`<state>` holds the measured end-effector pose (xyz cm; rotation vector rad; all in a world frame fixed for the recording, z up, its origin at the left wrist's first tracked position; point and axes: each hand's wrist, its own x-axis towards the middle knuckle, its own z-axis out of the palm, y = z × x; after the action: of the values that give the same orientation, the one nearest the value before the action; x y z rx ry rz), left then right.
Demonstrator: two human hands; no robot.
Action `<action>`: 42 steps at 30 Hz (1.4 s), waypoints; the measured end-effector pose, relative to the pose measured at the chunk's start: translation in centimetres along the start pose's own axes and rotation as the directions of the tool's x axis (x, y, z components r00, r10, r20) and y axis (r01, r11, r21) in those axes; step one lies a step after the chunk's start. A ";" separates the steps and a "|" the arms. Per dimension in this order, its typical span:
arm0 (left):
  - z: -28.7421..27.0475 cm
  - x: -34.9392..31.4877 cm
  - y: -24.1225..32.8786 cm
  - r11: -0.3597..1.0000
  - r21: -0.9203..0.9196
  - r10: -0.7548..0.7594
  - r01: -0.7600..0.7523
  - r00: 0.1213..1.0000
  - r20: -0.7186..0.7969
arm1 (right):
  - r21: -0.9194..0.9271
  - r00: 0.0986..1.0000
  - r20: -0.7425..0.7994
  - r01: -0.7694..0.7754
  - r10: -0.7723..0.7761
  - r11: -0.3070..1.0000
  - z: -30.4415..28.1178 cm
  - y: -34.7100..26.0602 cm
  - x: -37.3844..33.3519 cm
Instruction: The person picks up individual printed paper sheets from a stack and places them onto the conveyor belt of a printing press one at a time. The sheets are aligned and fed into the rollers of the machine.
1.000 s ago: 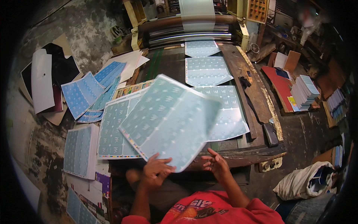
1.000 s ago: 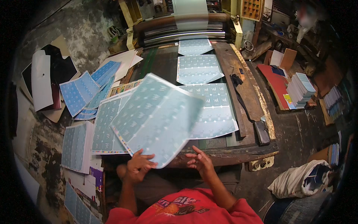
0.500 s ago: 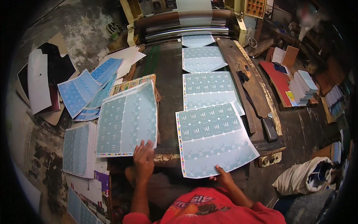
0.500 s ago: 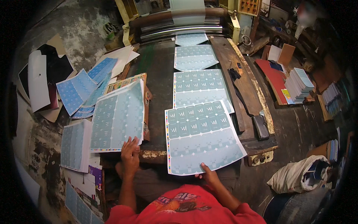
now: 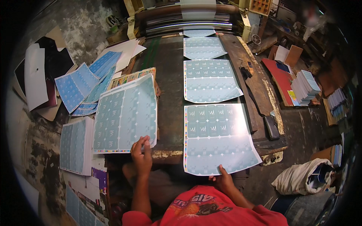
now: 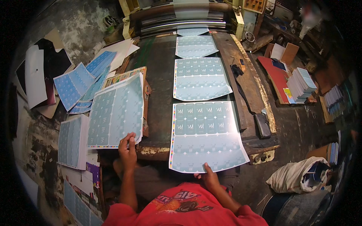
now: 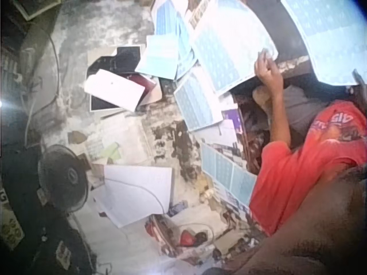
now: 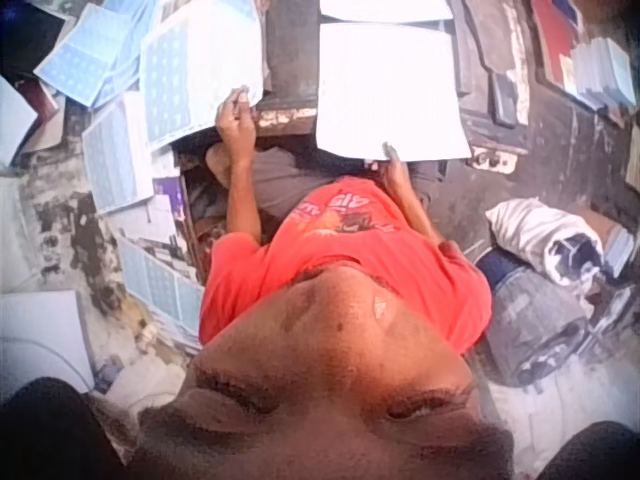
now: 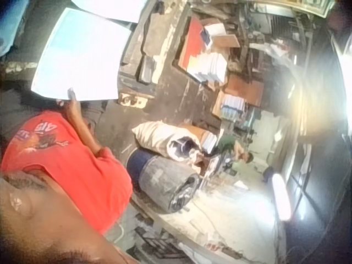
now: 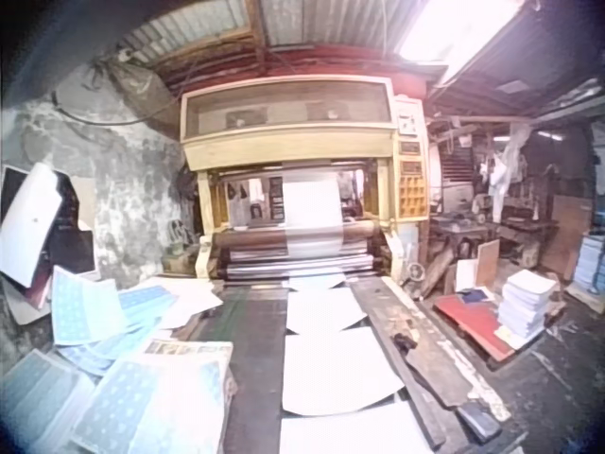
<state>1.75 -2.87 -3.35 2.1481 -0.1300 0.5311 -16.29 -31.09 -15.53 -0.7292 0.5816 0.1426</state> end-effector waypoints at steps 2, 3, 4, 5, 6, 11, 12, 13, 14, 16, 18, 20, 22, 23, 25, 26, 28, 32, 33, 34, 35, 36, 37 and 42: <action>0.2 0.1 0.7 0.988 -0.112 -0.104 0.103 0.995 -0.004 | 0.028 1.000 0.003 0.017 -0.017 0.999 0.6 -0.8 0.9; 0.3 0.1 0.9 0.974 -0.168 -0.156 0.154 0.988 -0.003 | 0.028 0.999 -0.029 0.026 -0.025 0.999 0.9 -1.2 1.3; 0.1 0.1 0.9 0.981 -0.133 -0.139 0.138 0.990 -0.002 | 0.026 0.998 -0.053 0.035 -0.034 0.999 1.4 -1.6 1.8; 0.1 0.1 0.7 0.988 -0.098 -0.123 0.123 0.992 0.000 | 0.024 0.996 -0.077 0.044 -0.042 0.999 1.8 -1.8 2.1; 0.0 0.0 0.4 0.992 -0.063 -0.108 0.108 0.994 0.003 | 0.053 0.998 -0.035 0.046 -0.044 0.998 0.7 -1.3 3.3; -0.5 -0.1 -0.4 0.985 0.122 0.108 -0.121 0.988 0.112 | 0.117 0.992 -0.034 0.124 -0.121 0.985 0.4 -0.8 5.5; -0.7 0.0 -0.4 0.988 0.107 0.101 -0.113 0.988 0.115 | 0.126 0.990 -0.051 0.135 -0.130 0.983 0.6 -0.6 5.8; -0.9 0.1 -0.5 0.990 0.092 0.094 -0.105 0.989 0.118 | 0.134 0.988 -0.069 0.147 -0.139 0.980 0.8 -0.3 6.0; -1.2 0.2 -0.8 0.994 -0.086 -0.054 0.061 0.996 0.075 | 0.110 0.984 -0.075 0.167 -0.159 0.980 1.4 -0.3 6.0; -1.3 0.6 -1.4 0.826 -0.452 -0.344 0.338 0.936 0.070 | 0.058 0.973 -0.094 0.215 -0.209 0.975 2.4 -0.5 5.3; -2.0 1.1 -0.9 0.777 -0.562 -0.327 0.282 0.945 0.021 | 0.062 0.965 -0.089 0.251 -0.245 0.966 3.0 -0.7 4.9; -2.2 0.8 0.5 0.821 -0.483 -0.329 0.305 0.944 0.035 | 0.042 0.957 -0.059 0.286 -0.283 0.957 3.1 -1.1 4.5; -2.4 0.0 1.3 0.971 -0.237 -0.007 0.041 0.990 0.142 | 0.012 0.957 -0.084 0.280 -0.279 0.960 3.7 -1.5 4.0; -2.4 -0.2 1.9 0.985 -0.126 0.145 -0.118 0.963 0.228 | -0.002 0.955 -0.101 0.279 -0.277 0.960 3.9 -1.8 3.8; -2.6 -0.7 3.7 0.969 -0.201 0.210 -0.140 0.898 0.387 | 0.048 0.972 0.028 0.232 -0.234 0.972 4.0 -2.7 3.8; -2.8 -0.9 4.4 0.957 -0.243 0.256 -0.159 0.856 0.449 | 0.069 0.973 0.094 0.207 -0.213 0.976 4.1 -3.1 3.7; -2.8 -1.2 4.7 0.938 -0.281 0.336 -0.203 0.735 0.589 | 0.062 0.933 0.280 0.219 -0.228 0.974 4.3 -4.1 3.3; -1.9 -2.4 5.6 0.908 -0.302 0.416 -0.291 0.540 0.731 | -0.076 0.977 0.160 0.155 -0.142 0.985 4.9 -4.6 2.5; -1.9 -2.5 6.0 0.907 -0.285 0.418 -0.311 0.580 0.699 | -0.122 0.988 0.062 0.147 -0.140 0.982 4.9 -4.4 2.6; -1.7 -2.6 6.2 0.904 -0.272 0.424 -0.329 0.618 0.662 | -0.114 0.991 0.062 0.121 -0.115 0.986 4.4 -4.3 2.7; -1.6 -2.6 6.3 0.902 -0.259 0.429 -0.345 0.655 0.623 | -0.107 0.994 0.061 0.096 -0.090 0.990 3.5 -4.1 2.7; -1.7 -2.3 5.8 0.892 -0.234 0.447 -0.386 0.684 0.577 | -0.100 0.996 0.059 0.070 -0.064 0.993 2.7 -3.8 2.7; -1.7 -2.0 5.7 0.900 -0.234 0.435 -0.367 0.726 0.532 | -0.107 0.997 0.062 0.056 -0.050 0.993 1.7 -3.4 2.5; -1.8 0.4 5.7 0.913 -0.070 0.398 -0.402 0.840 0.369 | -0.184 1.000 0.008 -0.023 0.025 0.983 -0.4 -1.2 0.2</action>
<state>-0.14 -4.82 2.03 2.2183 -0.8099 0.3417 -15.87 -32.22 -15.18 -0.9009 0.5723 0.2243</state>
